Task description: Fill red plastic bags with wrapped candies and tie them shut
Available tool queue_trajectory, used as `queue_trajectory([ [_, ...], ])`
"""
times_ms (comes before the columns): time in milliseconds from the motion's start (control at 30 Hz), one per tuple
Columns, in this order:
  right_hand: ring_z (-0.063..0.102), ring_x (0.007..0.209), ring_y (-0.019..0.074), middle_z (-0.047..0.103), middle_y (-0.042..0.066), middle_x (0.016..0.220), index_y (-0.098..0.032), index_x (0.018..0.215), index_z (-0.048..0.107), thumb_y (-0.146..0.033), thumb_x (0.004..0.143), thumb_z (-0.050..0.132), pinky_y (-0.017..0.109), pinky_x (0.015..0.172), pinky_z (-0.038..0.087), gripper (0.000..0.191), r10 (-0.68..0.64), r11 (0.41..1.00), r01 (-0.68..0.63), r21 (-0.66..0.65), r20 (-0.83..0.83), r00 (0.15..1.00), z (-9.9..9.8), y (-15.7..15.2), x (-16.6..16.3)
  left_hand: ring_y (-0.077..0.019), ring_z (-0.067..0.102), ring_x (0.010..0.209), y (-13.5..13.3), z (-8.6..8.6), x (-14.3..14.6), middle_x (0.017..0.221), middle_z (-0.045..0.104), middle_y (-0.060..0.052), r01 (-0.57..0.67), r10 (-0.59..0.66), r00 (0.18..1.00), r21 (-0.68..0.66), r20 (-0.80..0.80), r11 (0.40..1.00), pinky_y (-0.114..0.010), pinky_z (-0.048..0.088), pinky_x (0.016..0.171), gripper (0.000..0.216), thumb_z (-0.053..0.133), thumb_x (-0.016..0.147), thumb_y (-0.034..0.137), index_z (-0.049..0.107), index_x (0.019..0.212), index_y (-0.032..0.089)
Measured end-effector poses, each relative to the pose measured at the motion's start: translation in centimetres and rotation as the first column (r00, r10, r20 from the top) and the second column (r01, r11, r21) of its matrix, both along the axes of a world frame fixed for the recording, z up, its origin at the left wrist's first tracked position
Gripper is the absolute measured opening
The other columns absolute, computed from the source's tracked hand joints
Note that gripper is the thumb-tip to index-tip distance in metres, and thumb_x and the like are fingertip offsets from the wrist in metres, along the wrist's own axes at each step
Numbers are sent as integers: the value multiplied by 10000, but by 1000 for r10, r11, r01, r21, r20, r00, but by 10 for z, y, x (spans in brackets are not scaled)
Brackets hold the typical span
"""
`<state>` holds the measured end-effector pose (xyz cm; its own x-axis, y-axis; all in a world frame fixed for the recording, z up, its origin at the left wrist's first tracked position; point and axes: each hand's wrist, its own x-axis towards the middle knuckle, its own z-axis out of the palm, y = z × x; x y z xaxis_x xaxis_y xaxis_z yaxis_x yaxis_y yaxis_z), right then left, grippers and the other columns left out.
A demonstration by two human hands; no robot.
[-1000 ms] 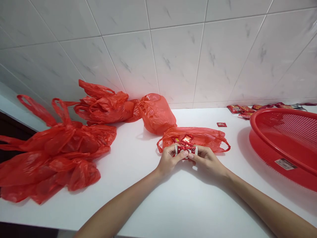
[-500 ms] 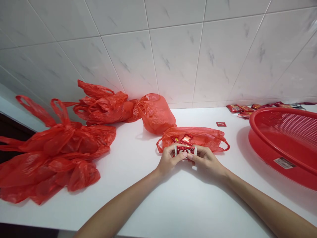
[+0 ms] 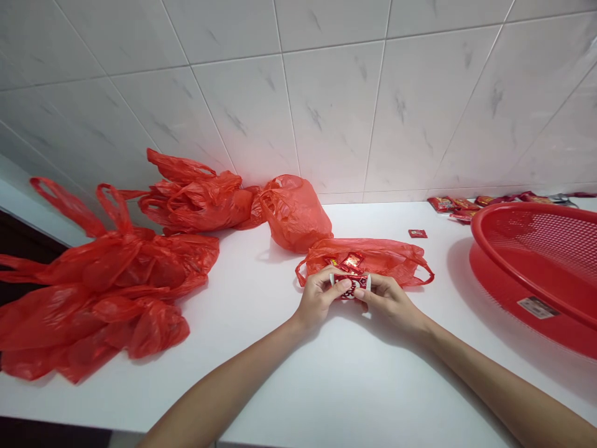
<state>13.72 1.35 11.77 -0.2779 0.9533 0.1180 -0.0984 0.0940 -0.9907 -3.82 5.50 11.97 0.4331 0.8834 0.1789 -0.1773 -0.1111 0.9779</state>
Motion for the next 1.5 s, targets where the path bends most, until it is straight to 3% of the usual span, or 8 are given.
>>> queue_trajectory([
  [267,658,884,250,720,62,879,-184,917,710,-515,918,628,367,808,516,341,-249,958,212,192,197,948,6,6,13,-228,675,1043,5,-7,-3,1119,722,-82,-92,132,976,221,-176,971,-366,538,926,363,668,867,311,640,1210,194],
  [467,606,1200,357,673,168,1277,-178,1220,625,-469,933,532,527,976,493,419,-606,794,439,420,492,625,-12,22,40,-236,647,1130,11,-15,-6,1173,701,-84,-135,385,810,497,-443,857,-435,502,1018,299,571,908,238,608,1202,198],
  [700,592,1231,332,659,130,1313,-226,1287,636,-355,959,502,544,1015,490,377,-567,798,207,565,590,575,-21,23,37,-280,561,1286,19,-29,-10,1335,616,-126,-46,471,692,617,-547,785,-496,437,1107,461,550,877,186,519,1336,200],
  [833,561,1294,354,598,150,1402,-231,1264,687,-325,970,500,564,1038,483,361,-513,816,61,575,672,534,-28,21,34,-337,469,1385,21,-32,-11,1431,524,-180,-39,482,624,591,-615,806,-555,385,1146,702,602,793,171,398,1465,160],
  [967,613,1223,351,627,152,1355,-220,1235,701,-312,978,481,529,957,543,351,-524,832,85,548,726,446,-29,21,34,-353,378,1456,20,-27,-11,1517,442,-195,-31,454,601,548,-658,836,-570,346,1175,860,625,738,153,308,1537,147],
  [1133,680,1032,320,691,140,1147,-202,1149,706,-320,993,449,432,741,592,323,-577,813,153,562,743,339,-24,20,31,-343,450,1399,18,-17,-11,1530,461,-169,88,387,525,501,-758,861,-560,339,1180,625,594,780,146,558,1403,176],
  [1300,650,1099,312,667,138,1223,-217,1156,695,-280,987,472,469,870,577,287,-621,750,59,658,671,405,-27,19,29,-338,479,1365,17,-14,-11,1501,507,-130,137,401,469,513,-787,847,-584,316,1177,423,543,834,141,717,1212,221],
  [1500,598,1213,312,642,153,1329,-210,1206,682,-185,989,456,524,984,531,315,-543,669,-154,727,620,567,-25,14,18,-309,521,1315,22,-19,-13,1369,600,-119,129,445,509,576,-737,807,-575,363,1139,311,526,885,172,758,1085,227],
])
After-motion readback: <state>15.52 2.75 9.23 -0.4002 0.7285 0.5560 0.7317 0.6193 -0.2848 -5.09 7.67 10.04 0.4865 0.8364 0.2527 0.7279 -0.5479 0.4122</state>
